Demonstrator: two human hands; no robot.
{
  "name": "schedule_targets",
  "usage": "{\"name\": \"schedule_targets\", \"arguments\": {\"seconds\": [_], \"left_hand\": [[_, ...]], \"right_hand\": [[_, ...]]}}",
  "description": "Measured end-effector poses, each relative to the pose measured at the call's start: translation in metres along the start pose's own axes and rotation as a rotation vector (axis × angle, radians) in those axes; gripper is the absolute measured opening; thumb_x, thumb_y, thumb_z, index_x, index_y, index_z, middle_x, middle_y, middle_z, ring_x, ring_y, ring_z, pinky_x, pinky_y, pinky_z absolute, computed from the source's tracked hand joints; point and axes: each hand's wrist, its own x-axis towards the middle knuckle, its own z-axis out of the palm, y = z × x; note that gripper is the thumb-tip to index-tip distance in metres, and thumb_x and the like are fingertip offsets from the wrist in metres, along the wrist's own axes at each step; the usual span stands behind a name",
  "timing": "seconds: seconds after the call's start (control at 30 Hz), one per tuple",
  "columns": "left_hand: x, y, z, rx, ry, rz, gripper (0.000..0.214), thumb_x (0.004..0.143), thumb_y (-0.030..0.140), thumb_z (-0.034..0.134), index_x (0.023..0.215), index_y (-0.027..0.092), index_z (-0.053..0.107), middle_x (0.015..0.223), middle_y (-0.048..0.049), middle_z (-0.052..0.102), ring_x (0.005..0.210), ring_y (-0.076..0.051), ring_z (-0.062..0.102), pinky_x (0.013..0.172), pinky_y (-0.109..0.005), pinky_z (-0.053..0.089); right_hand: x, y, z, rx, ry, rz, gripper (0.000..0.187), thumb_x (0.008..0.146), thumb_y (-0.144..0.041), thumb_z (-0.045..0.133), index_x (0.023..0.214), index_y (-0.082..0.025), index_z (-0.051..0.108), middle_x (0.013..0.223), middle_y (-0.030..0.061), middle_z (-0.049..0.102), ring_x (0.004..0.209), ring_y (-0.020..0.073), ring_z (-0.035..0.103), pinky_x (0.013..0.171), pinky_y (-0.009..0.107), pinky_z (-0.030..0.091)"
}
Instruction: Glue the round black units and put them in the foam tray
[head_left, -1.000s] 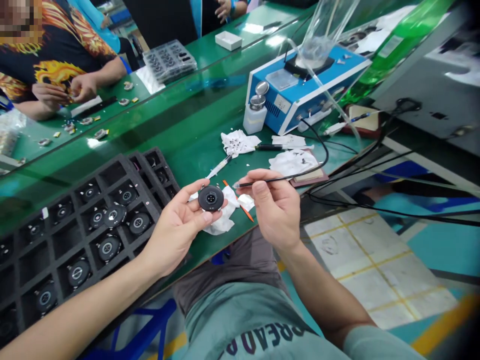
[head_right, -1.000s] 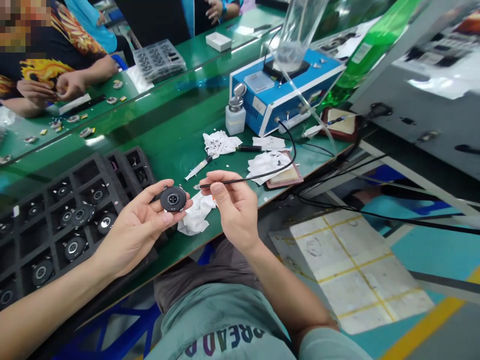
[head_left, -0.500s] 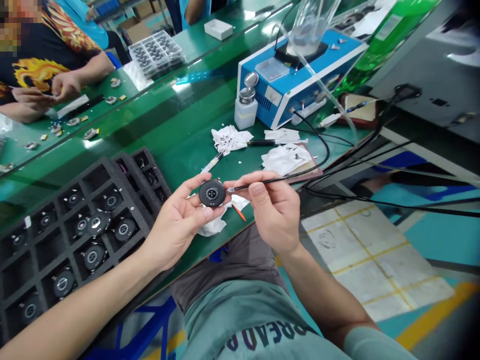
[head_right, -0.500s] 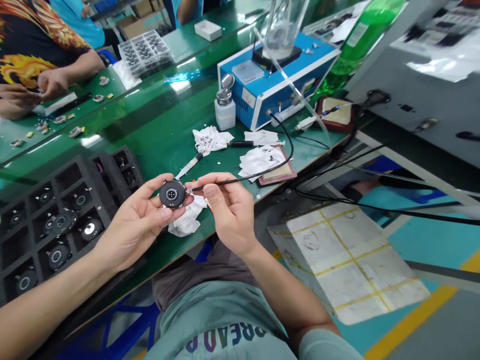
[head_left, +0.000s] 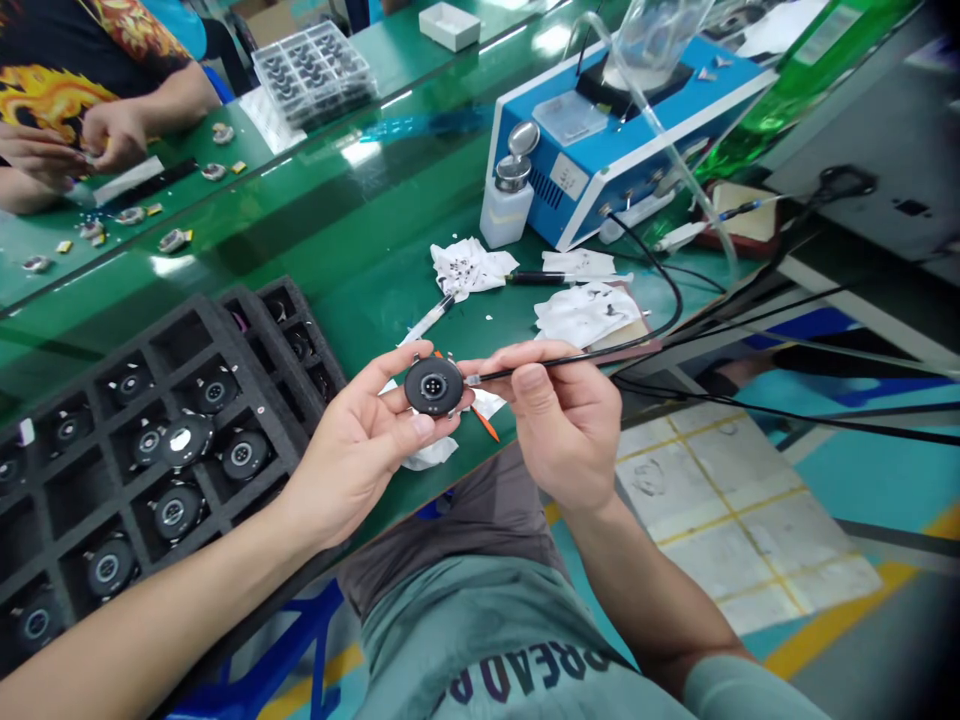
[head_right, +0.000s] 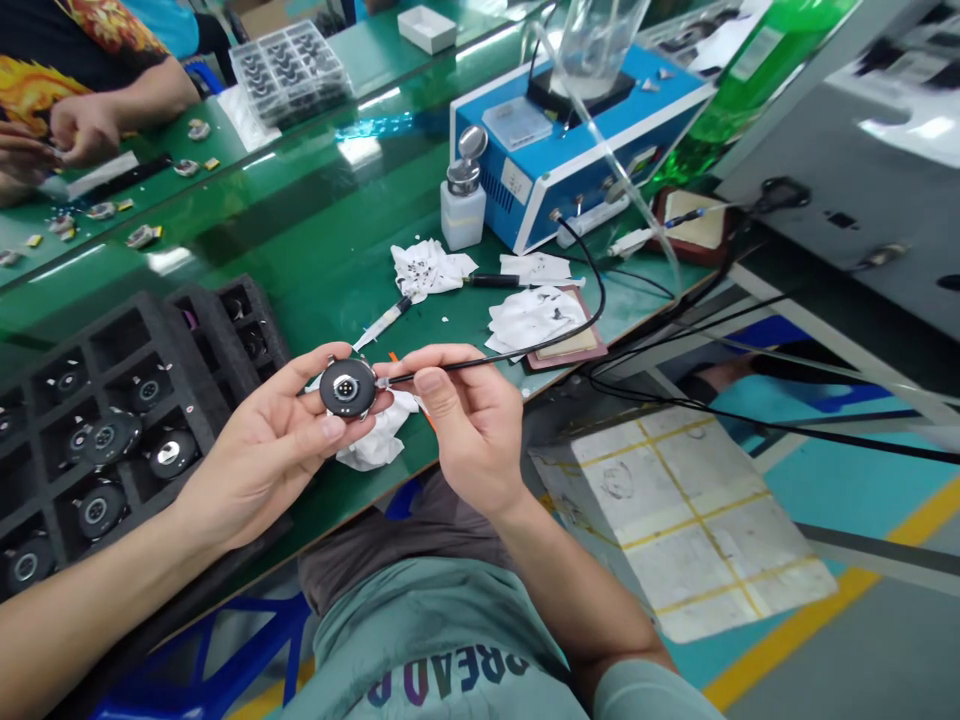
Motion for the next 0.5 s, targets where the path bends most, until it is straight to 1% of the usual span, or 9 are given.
{"name": "schedule_targets", "arguments": {"seconds": [0.27,0.5], "left_hand": [[0.0009,-0.0009,0.0002,0.017,0.011,0.000,0.055,0.081,0.008,0.079,0.131,0.020,0.057,0.122,-0.0097,0.075,0.107,-0.022,0.075,0.096,-0.031,0.060],[-0.0003,-0.0010,-0.0003,0.021,0.019,-0.001,0.055,0.080,0.009,0.080,0.130,0.020,0.058,0.123,-0.0099,0.074,0.108,-0.023,0.075,0.097,-0.032,0.059]], "right_hand": [[-0.0004,0.0009,-0.0008,-0.045,0.011,0.033,0.011,0.099,-0.033,0.063,0.099,-0.024,0.070,0.096,0.0030,0.079,0.093,0.0200,0.079,0.085,0.036,0.067],[-0.0007,0.0010,-0.0005,-0.024,0.002,0.016,0.011,0.099,-0.031,0.063,0.100,-0.024,0.071,0.096,0.0029,0.079,0.093,0.0197,0.079,0.085,0.036,0.067]]}}
